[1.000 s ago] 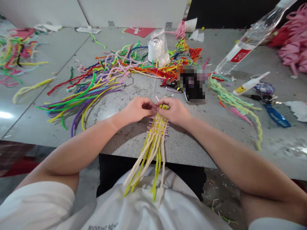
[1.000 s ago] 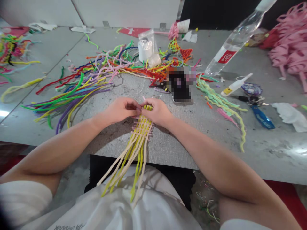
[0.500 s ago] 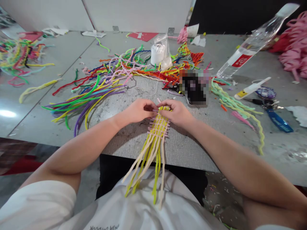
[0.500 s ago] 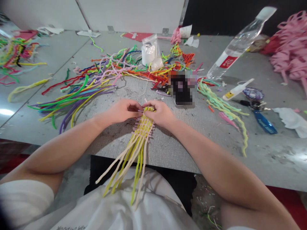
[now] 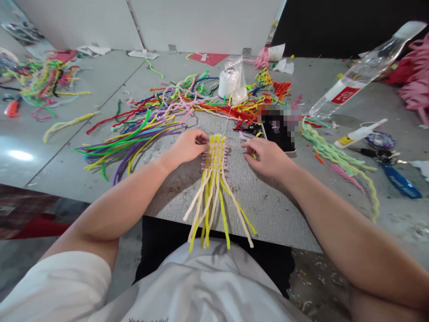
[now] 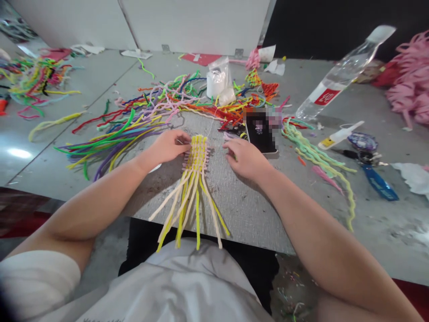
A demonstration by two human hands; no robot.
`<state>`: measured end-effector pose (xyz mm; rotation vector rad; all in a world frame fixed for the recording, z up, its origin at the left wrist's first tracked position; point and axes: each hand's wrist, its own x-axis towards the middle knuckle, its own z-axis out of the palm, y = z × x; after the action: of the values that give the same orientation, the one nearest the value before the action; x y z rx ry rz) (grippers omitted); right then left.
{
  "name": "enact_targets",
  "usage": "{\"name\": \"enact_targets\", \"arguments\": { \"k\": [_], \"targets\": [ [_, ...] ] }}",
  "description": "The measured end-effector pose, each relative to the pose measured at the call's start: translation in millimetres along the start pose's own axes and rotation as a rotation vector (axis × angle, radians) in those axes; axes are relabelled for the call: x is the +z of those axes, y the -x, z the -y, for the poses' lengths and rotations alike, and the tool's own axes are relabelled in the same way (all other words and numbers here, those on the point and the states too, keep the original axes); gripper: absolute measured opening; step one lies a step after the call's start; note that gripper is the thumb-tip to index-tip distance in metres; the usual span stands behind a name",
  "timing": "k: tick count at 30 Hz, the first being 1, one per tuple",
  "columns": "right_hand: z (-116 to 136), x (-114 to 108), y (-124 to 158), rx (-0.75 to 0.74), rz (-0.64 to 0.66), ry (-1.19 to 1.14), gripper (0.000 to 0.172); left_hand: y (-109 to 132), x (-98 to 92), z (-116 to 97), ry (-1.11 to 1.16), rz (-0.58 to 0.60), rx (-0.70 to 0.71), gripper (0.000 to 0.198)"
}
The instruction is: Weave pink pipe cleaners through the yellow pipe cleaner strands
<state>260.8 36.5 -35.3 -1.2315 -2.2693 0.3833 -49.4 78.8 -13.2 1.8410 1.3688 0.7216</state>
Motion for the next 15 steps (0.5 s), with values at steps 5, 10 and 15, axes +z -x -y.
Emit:
{"name": "enact_targets", "arguments": {
  "k": [5,10,15],
  "targets": [
    [-5,0,1,-0.082,0.039,0.114,0.029,1,-1.5,0,-0.122,-0.055,0.069,0.018],
    [38,11,7,-0.176,-0.078,0.135,0.031,19,4.4,-7,-0.393,-0.103,0.222,0.026],
    [64,35,7,-0.265,0.062,0.174,0.056,44,12.1,-19,-0.769,-0.064,0.256,0.027]
  ]
}}
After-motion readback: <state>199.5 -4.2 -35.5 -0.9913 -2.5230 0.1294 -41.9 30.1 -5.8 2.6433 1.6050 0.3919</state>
